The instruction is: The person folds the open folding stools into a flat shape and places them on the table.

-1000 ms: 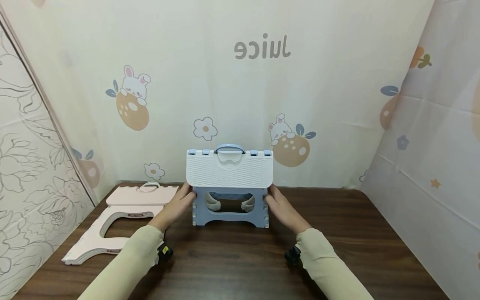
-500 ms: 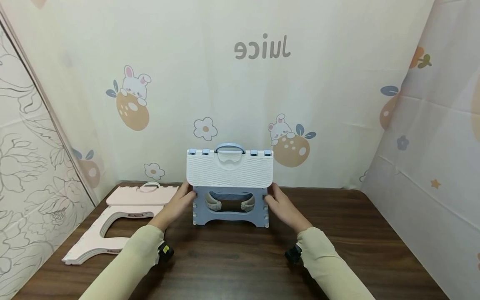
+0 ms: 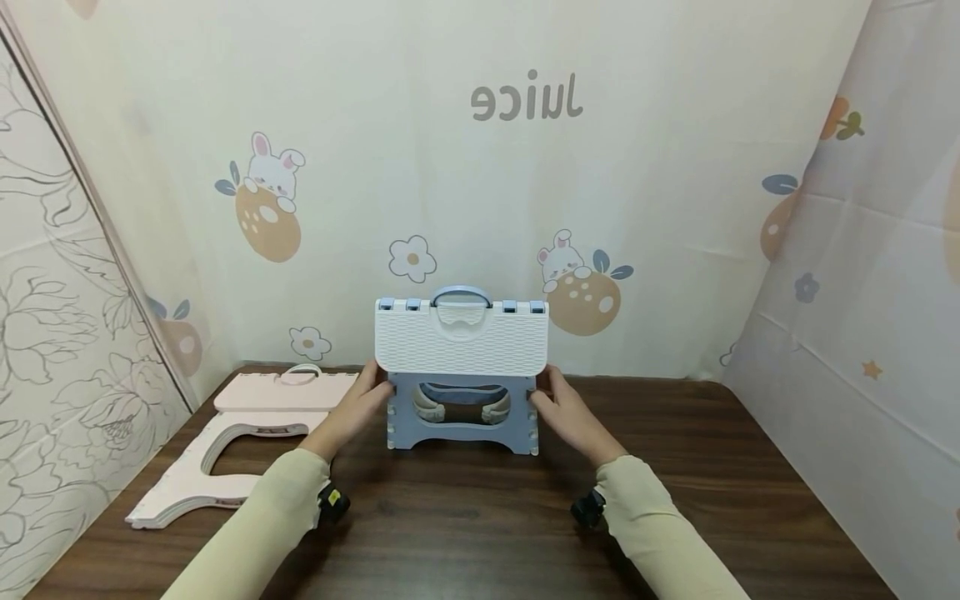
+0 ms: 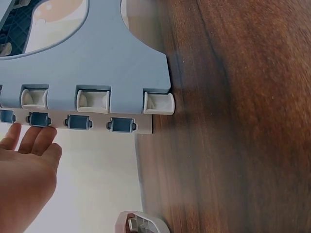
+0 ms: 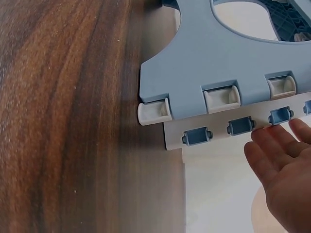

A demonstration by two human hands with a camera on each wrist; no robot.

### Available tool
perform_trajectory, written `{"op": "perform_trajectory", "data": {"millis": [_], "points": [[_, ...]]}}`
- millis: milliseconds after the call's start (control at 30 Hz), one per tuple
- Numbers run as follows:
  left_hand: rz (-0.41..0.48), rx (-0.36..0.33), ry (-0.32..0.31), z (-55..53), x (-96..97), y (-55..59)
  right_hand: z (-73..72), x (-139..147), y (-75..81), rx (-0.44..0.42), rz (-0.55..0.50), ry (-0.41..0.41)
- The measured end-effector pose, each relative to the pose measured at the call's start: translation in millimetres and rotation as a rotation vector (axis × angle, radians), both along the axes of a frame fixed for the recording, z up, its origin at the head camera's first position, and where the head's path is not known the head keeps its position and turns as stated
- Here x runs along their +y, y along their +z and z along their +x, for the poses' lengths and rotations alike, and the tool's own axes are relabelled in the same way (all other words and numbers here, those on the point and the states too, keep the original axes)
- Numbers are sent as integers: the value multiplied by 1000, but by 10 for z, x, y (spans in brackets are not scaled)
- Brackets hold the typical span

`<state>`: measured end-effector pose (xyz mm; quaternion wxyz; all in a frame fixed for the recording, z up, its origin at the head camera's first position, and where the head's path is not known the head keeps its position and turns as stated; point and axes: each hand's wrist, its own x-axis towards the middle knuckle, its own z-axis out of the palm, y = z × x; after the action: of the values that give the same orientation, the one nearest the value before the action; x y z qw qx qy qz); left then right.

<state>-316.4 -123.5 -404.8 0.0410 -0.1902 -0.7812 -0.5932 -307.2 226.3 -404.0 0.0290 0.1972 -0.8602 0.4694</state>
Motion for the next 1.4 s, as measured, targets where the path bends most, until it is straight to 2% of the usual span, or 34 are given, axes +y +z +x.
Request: {"op": "perform_trajectory", "data": {"millis": [467, 900, 1200, 1400], "points": [[36, 3, 31, -18, 29, -6, 1, 17, 26, -62, -13, -23], [35, -29, 28, -37, 24, 26, -5, 28, 15, -50, -24, -22], [31, -2, 61, -17, 39, -9, -8, 27, 0, -42, -39, -15], [22, -8, 71, -23, 35, -17, 8, 19, 9, -55, -43, -6]]}}
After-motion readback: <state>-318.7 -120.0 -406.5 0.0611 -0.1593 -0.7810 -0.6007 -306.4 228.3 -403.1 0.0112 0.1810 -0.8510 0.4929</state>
